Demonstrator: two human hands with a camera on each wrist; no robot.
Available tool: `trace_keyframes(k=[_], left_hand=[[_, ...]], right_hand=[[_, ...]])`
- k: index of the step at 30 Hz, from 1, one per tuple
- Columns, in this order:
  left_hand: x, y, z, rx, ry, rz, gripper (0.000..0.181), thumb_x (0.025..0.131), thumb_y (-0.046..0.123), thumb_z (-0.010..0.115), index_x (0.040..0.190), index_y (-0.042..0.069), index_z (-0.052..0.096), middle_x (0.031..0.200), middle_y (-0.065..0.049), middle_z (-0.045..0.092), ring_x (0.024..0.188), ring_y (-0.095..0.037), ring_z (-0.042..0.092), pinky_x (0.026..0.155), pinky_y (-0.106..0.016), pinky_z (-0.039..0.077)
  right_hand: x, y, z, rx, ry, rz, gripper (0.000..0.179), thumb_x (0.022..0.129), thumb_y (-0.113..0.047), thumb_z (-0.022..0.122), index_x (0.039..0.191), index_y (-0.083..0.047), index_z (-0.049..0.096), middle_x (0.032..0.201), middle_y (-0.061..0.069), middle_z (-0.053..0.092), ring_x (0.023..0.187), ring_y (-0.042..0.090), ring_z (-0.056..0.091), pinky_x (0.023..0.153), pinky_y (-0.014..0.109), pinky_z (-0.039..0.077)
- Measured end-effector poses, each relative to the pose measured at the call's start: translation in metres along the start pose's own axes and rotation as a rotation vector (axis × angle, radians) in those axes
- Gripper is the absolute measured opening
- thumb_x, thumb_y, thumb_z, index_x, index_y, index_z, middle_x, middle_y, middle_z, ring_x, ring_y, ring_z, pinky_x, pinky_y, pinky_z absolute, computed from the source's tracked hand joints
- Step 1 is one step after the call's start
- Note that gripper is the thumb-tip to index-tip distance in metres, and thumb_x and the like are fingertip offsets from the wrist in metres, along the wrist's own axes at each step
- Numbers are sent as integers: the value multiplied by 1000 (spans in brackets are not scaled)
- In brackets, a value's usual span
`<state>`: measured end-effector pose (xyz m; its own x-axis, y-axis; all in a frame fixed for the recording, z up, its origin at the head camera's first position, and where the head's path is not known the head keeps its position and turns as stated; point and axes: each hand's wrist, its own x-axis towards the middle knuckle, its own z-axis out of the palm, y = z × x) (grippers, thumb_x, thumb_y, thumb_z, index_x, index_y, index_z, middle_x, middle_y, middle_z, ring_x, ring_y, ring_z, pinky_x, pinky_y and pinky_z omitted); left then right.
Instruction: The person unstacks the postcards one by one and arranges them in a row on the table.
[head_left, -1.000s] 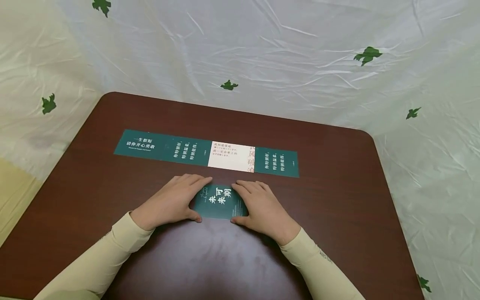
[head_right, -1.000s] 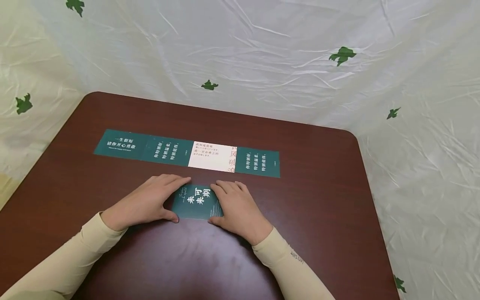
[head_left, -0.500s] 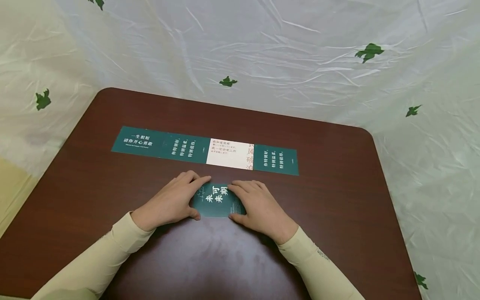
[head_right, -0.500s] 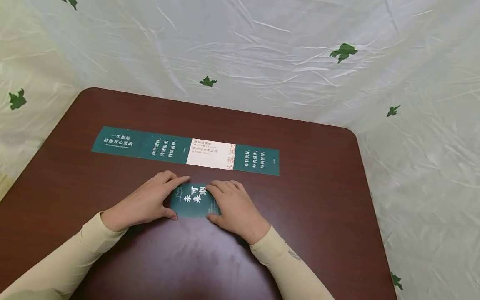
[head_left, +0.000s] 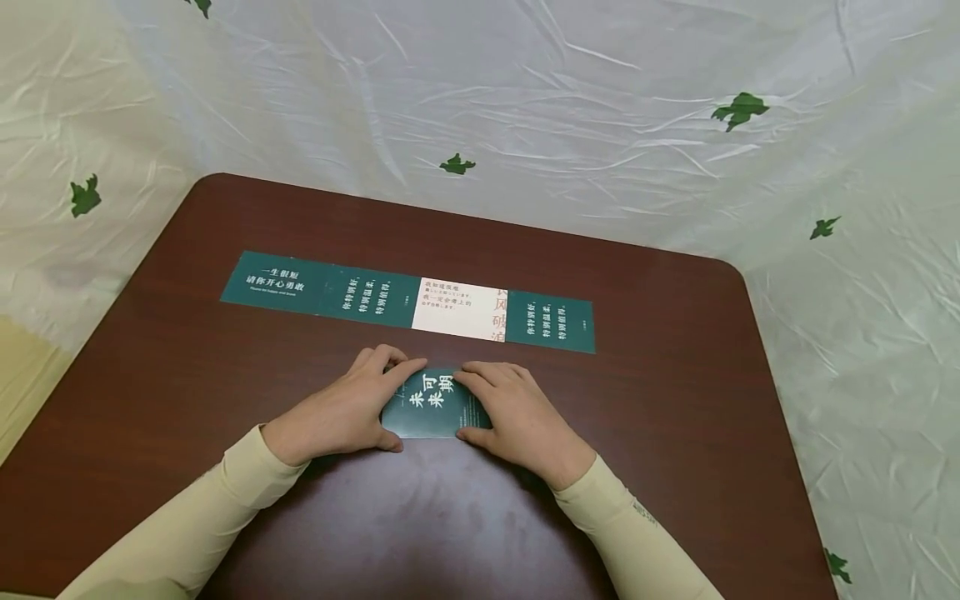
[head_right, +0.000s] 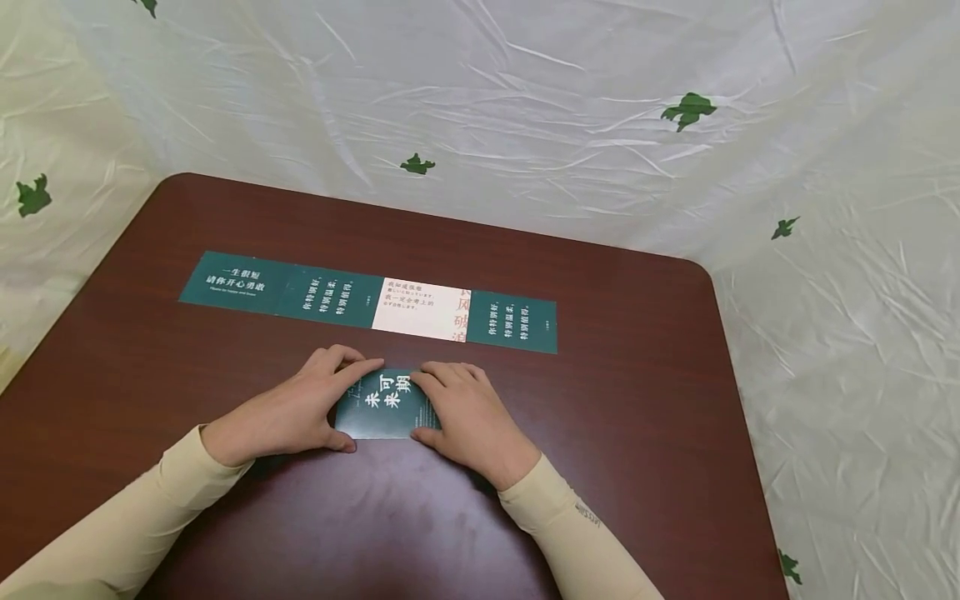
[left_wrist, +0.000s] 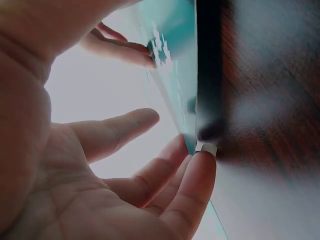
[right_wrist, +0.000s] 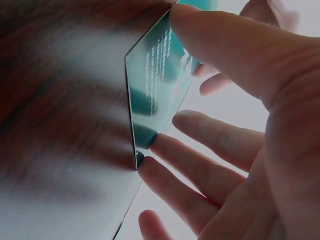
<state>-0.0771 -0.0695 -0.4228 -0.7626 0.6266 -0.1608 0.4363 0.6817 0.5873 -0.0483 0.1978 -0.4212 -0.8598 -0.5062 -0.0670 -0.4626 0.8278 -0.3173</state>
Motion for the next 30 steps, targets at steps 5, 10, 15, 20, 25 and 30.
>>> trace_keyframes(k=[5, 10, 15, 20, 25, 30], left_hand=[[-1, -1, -1, 51, 12, 26, 99, 79, 26, 98, 162, 8, 48, 140, -9, 53, 130, -28, 45, 98, -40, 58], [-1, 0, -1, 81, 16, 33, 96, 80, 28, 96, 161, 9, 50, 139, -8, 54, 127, -26, 48, 96, -40, 57], [3, 4, 0, 93, 23, 43, 95, 79, 31, 94, 161, 10, 51, 141, -6, 55, 128, -25, 49, 96, -39, 57], [11, 10, 1, 112, 33, 69, 94, 80, 35, 94, 160, 10, 52, 140, -6, 56, 128, -25, 50, 98, -39, 57], [24, 19, 2, 166, 49, 104, 96, 80, 41, 95, 159, 7, 52, 140, -7, 58, 127, -26, 53, 105, -43, 54], [54, 37, 4, 226, 52, 168, 93, 83, 44, 92, 160, 9, 52, 142, -8, 59, 129, -28, 56, 110, -46, 50]], right_hand=[[0, -1, 1, 6, -1, 0, 76, 89, -42, 89, 153, -12, 61, 155, 8, 61, 144, 30, 57, 126, 52, 37], [0, 0, 2, -5, 5, -17, 79, 88, -46, 90, 153, -12, 60, 155, 7, 61, 144, 29, 57, 126, 52, 37], [0, 3, 2, -11, 6, -38, 85, 84, -48, 92, 155, -14, 58, 155, 7, 60, 144, 29, 56, 126, 52, 38], [-3, 8, -3, 2, 16, -30, 86, 83, -44, 94, 155, -14, 58, 153, 6, 61, 143, 29, 56, 125, 53, 38], [-8, 18, -12, 5, 42, 4, 86, 80, -39, 97, 154, -14, 60, 153, 6, 62, 145, 29, 54, 126, 55, 37], [-20, 41, -24, 13, 71, 52, 87, 79, -32, 98, 154, -12, 59, 156, 9, 60, 149, 32, 51, 127, 59, 34]])
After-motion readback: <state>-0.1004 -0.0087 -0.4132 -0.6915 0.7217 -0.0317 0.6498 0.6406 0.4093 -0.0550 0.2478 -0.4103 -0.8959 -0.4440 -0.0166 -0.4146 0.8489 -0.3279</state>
